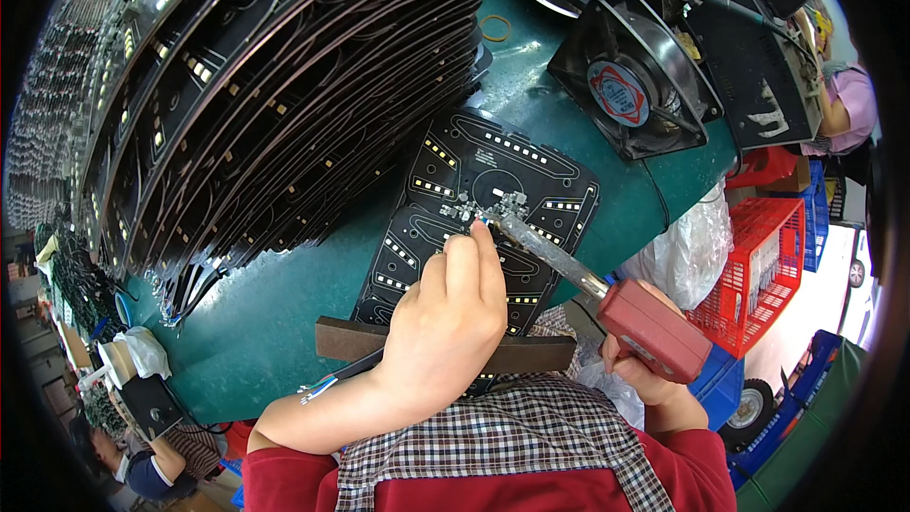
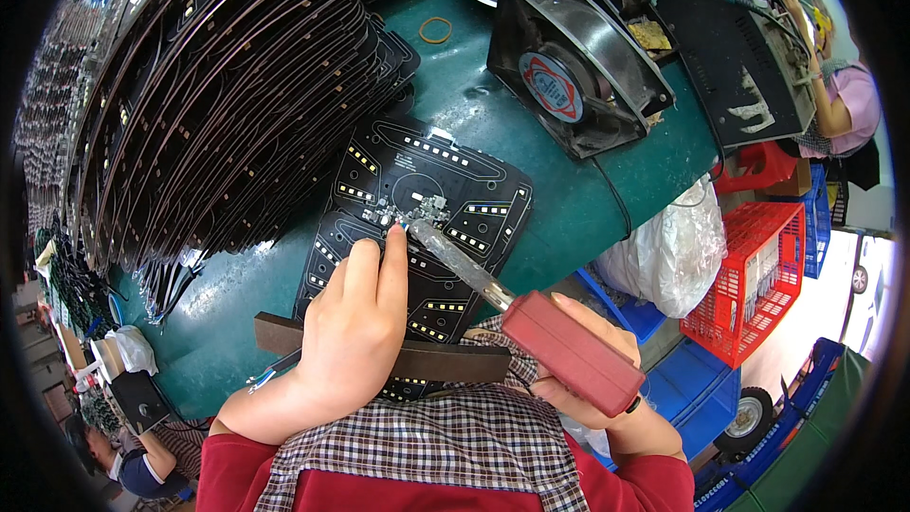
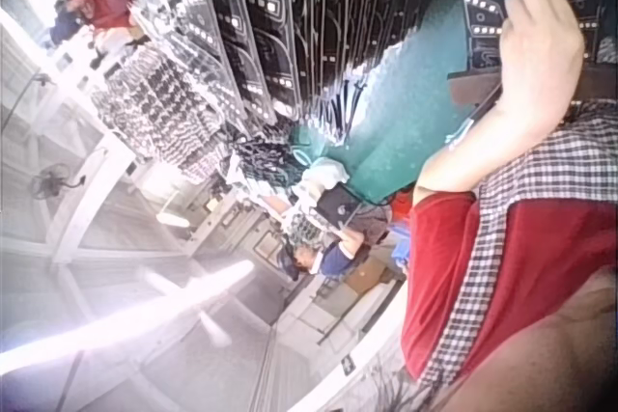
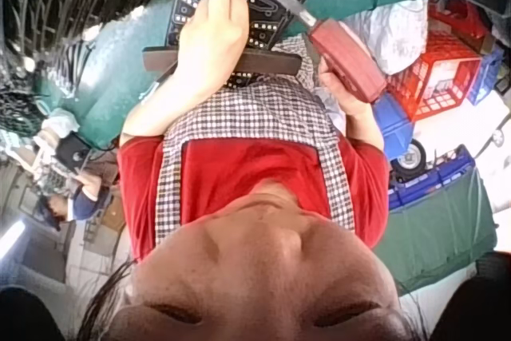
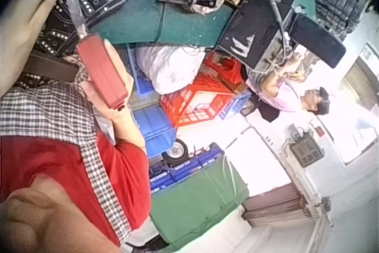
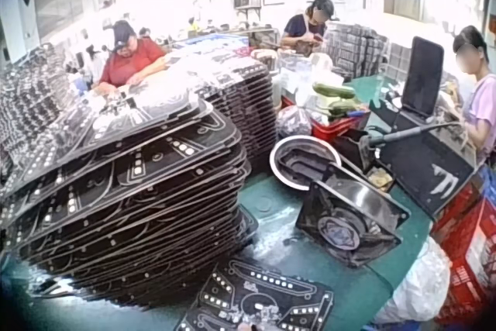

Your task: The person solders wires onto large circuit boards with a soldering iron and solder wire.

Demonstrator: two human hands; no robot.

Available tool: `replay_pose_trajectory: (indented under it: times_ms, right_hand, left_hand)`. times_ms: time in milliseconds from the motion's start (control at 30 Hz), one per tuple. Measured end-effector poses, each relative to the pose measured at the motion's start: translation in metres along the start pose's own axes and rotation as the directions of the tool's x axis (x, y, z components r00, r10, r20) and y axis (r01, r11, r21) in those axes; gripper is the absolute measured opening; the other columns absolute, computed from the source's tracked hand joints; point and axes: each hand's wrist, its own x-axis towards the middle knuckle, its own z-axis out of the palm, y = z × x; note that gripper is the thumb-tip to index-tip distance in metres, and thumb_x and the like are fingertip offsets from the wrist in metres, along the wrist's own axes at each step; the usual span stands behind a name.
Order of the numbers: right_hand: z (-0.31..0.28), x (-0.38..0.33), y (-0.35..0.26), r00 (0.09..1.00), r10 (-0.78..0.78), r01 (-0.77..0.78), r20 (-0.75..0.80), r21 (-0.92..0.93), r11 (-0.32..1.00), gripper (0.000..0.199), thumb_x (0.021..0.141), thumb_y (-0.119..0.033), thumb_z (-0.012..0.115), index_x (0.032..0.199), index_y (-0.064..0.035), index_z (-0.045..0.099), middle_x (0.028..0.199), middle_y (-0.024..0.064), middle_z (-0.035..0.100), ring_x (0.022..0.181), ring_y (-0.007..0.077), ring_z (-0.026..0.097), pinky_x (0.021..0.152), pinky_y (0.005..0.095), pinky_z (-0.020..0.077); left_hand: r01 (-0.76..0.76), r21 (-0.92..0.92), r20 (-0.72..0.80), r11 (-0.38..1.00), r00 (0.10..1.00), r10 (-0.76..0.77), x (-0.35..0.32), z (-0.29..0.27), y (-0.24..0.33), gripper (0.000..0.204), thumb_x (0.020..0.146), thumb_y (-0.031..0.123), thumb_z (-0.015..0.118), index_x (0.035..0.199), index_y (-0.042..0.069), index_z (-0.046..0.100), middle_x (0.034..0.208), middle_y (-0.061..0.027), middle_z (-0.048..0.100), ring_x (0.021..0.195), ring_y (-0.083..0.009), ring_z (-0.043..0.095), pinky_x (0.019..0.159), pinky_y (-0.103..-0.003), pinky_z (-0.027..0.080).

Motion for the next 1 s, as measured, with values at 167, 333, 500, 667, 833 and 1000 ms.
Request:
replay_pose_trajectory:
  times_ms: [167,333,500,667,833,1000]
  right_hand:
    - [0.000,-0.006,0.011,0.992,-0.116,0.093,-0.056,-0.313,0.945,0.059,0.070,-0.018,0.076,0.121,0.0041,0.054,0.091,0.0102,0.067,0.070,0.0201,0.065,0.065,0.0269,0.0513]
    - [0.004,0.000,-0.005,0.999,-0.044,0.043,-0.018,-0.058,0.997,0.064,0.074,-0.019,0.074,0.127,0.0046,0.046,0.090,0.0097,0.067,0.077,0.0183,0.066,0.073,0.0288,0.0513]
    - [0.001,0.000,-0.001,0.998,-0.058,0.058,0.001,-0.002,0.998,0.074,0.075,-0.024,0.074,0.132,0.0071,0.038,0.088,0.0074,0.067,0.070,0.0143,0.062,0.073,0.0297,0.0498]
    - [-0.004,-0.003,0.001,0.999,-0.036,0.037,0.012,-0.169,0.985,0.070,0.074,-0.028,0.074,0.126,0.0091,0.045,0.087,0.0070,0.067,0.073,0.0170,0.065,0.070,0.0302,0.0509]
    - [0.000,0.009,-0.007,0.940,-0.329,0.327,0.092,-0.525,0.786,0.068,0.074,-0.030,0.074,0.124,0.0072,0.049,0.091,0.0105,0.068,0.075,0.0224,0.067,0.070,0.0310,0.0519]
    - [0.002,-0.007,0.003,0.982,-0.187,0.179,0.027,-0.436,0.882,0.064,0.077,-0.032,0.071,0.123,0.0060,0.049,0.096,0.0112,0.068,0.076,0.0238,0.068,0.073,0.0307,0.0519]
  left_hand:
    - [0.006,0.092,0.034,0.996,0.999,-0.009,0.000,-0.002,0.004,0.035,0.072,0.007,0.059,0.104,-0.008,0.060,0.078,-0.0033,0.047,0.064,-0.0090,0.050,0.047,-0.016,0.045]
    - [-0.025,0.064,0.004,0.998,1.000,0.025,-0.002,-0.001,0.002,0.037,0.072,0.008,0.058,0.106,-0.006,0.062,0.083,-0.0050,0.050,0.070,-0.0111,0.050,0.049,-0.016,0.044]
    - [-0.038,0.004,-0.031,0.999,0.999,0.038,-0.005,0.002,-0.002,0.039,0.071,0.007,0.059,0.107,-0.007,0.061,0.085,-0.0061,0.051,0.070,-0.0116,0.050,0.050,-0.016,0.044]
    - [-0.033,0.011,0.000,0.999,0.999,0.033,-0.002,0.000,0.000,0.038,0.071,0.006,0.059,0.107,-0.007,0.061,0.084,-0.0058,0.050,0.070,-0.0117,0.051,0.050,-0.016,0.045]
    - [-0.033,0.020,-0.008,0.999,0.999,0.033,-0.002,0.001,0.001,0.035,0.072,0.005,0.059,0.105,-0.007,0.061,0.082,-0.0053,0.050,0.069,-0.0113,0.051,0.049,-0.016,0.045]
    - [-0.012,0.033,0.008,0.999,1.000,0.011,-0.001,0.000,0.003,0.036,0.072,0.005,0.059,0.106,-0.007,0.061,0.082,-0.0055,0.050,0.069,-0.0113,0.051,0.050,-0.016,0.045]
